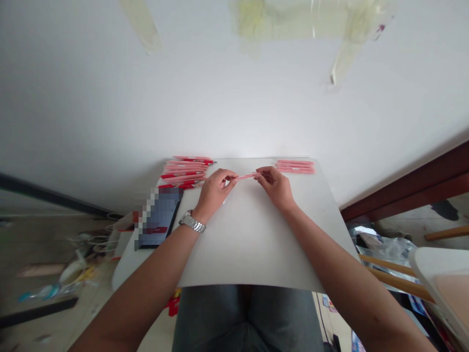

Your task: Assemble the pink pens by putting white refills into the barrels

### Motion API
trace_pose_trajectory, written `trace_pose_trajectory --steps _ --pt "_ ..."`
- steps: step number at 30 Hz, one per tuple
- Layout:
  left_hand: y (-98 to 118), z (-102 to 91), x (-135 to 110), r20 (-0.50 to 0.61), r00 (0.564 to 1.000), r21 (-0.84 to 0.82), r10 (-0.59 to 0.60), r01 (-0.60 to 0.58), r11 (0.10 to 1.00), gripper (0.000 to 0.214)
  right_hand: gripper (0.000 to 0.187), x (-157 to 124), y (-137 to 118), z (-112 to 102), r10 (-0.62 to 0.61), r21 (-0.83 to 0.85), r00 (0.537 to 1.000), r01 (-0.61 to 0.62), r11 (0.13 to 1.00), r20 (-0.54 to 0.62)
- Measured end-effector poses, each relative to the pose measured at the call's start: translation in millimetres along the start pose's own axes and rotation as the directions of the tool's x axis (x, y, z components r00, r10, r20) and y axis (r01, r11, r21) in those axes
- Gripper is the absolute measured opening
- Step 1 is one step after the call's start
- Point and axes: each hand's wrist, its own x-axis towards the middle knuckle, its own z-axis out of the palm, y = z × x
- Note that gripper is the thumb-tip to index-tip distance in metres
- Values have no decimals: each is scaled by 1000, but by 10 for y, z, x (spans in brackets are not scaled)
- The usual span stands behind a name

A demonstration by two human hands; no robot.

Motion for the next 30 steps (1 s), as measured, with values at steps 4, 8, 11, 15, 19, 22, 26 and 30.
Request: trace_pose_trajectory --steps 4,8,11,15,19,22,26,30 --pt "-1 -1 -1 13 1000 22 8 -8 1000 8 46 -3 -24 -7 25 9 1000 -25 1000 -5" --pt "-3 0 -6 19 1000 64 23 -25 998 8 45 -3 3 -11 11 -16 1000 -11 1000 -6" --pt "-5 -1 -10 26 999 91 29 -32 995 8 42 -7 24 -14 -2 -48 1000 2 999 2" --pt "-16 3 -13 38 999 114 31 -35 993 9 38 -12 48 -15 -8 -94 1000 9 995 13" --pt "-36 19 -19 49 998 133 31 -37 990 8 36 -16 61 -12 5 -105 1000 -3 994 22" --pt "-51 27 -22 53 998 141 28 -36 989 8 34 -20 62 -11 8 -98 1000 -5 995 29" --pt "-65 32 -21 54 998 150 30 -38 988 9 35 -25 66 -10 9 -96 999 -4 995 48" --pt "-73 37 -23 50 998 165 27 -34 986 10 36 -27 67 -7 13 -112 999 -8 994 49"
